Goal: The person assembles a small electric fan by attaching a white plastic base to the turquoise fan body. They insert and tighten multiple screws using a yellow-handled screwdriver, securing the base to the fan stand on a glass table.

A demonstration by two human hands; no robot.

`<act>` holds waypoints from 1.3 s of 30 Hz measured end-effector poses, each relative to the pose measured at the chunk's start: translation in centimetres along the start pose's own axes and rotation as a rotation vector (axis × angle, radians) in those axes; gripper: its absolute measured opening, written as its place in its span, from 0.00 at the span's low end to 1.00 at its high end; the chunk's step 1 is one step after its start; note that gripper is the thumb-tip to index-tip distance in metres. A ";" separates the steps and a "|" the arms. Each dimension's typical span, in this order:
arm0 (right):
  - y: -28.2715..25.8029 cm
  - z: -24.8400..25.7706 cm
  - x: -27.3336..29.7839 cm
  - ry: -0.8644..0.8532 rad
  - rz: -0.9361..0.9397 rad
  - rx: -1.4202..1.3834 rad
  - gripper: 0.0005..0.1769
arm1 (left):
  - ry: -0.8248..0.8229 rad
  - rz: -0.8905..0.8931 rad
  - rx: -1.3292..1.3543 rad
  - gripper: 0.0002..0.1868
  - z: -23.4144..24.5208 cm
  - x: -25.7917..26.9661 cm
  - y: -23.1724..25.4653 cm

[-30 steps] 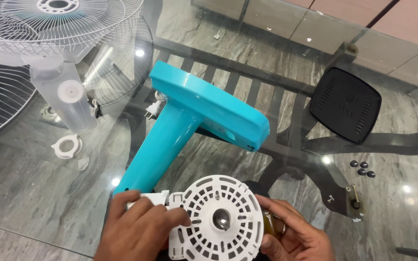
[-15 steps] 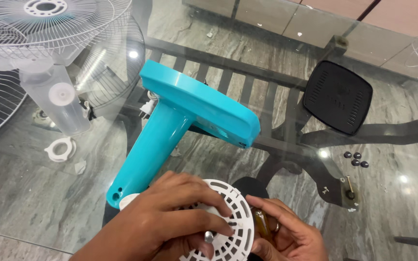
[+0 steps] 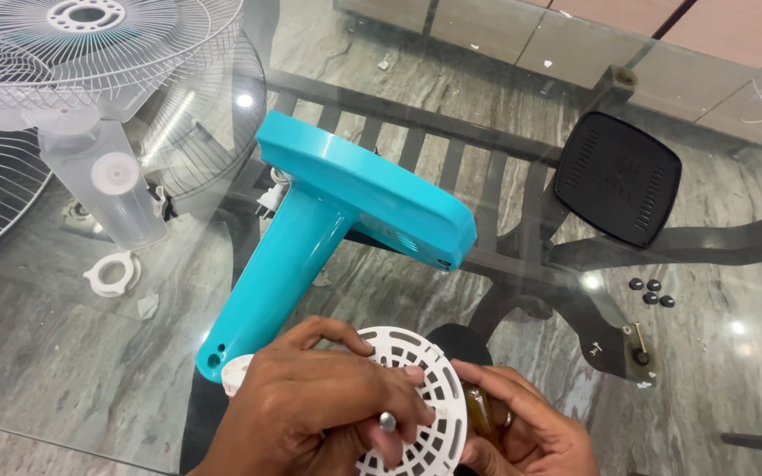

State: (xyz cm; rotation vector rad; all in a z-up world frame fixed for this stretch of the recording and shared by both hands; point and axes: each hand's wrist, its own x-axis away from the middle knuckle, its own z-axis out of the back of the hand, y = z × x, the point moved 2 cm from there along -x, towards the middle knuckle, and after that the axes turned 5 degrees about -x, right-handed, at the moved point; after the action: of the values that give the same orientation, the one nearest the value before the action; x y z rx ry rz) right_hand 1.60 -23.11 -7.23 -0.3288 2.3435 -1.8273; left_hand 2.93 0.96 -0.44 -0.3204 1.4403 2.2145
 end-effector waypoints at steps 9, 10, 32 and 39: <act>1.1 0.3 0.2 0.007 0.034 0.043 0.35 | 0.093 0.093 -0.047 0.14 -0.7 0.0 0.5; 1.2 0.3 0.2 0.004 0.023 0.046 0.36 | 0.099 0.086 -0.054 0.14 -0.7 0.0 0.4; -1.6 4.0 2.7 0.036 0.252 0.805 0.08 | 0.206 0.092 -0.016 0.05 -2.1 -1.0 1.6; -2.6 3.3 1.5 -0.154 0.126 0.901 0.12 | 0.190 0.099 -0.025 0.05 -2.2 -0.9 1.3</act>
State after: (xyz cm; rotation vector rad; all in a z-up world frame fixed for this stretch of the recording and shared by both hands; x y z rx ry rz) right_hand 1.22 -27.15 -5.50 -0.1751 1.2124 -2.4257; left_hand 2.87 -1.74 0.07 -0.4889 1.5581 2.3354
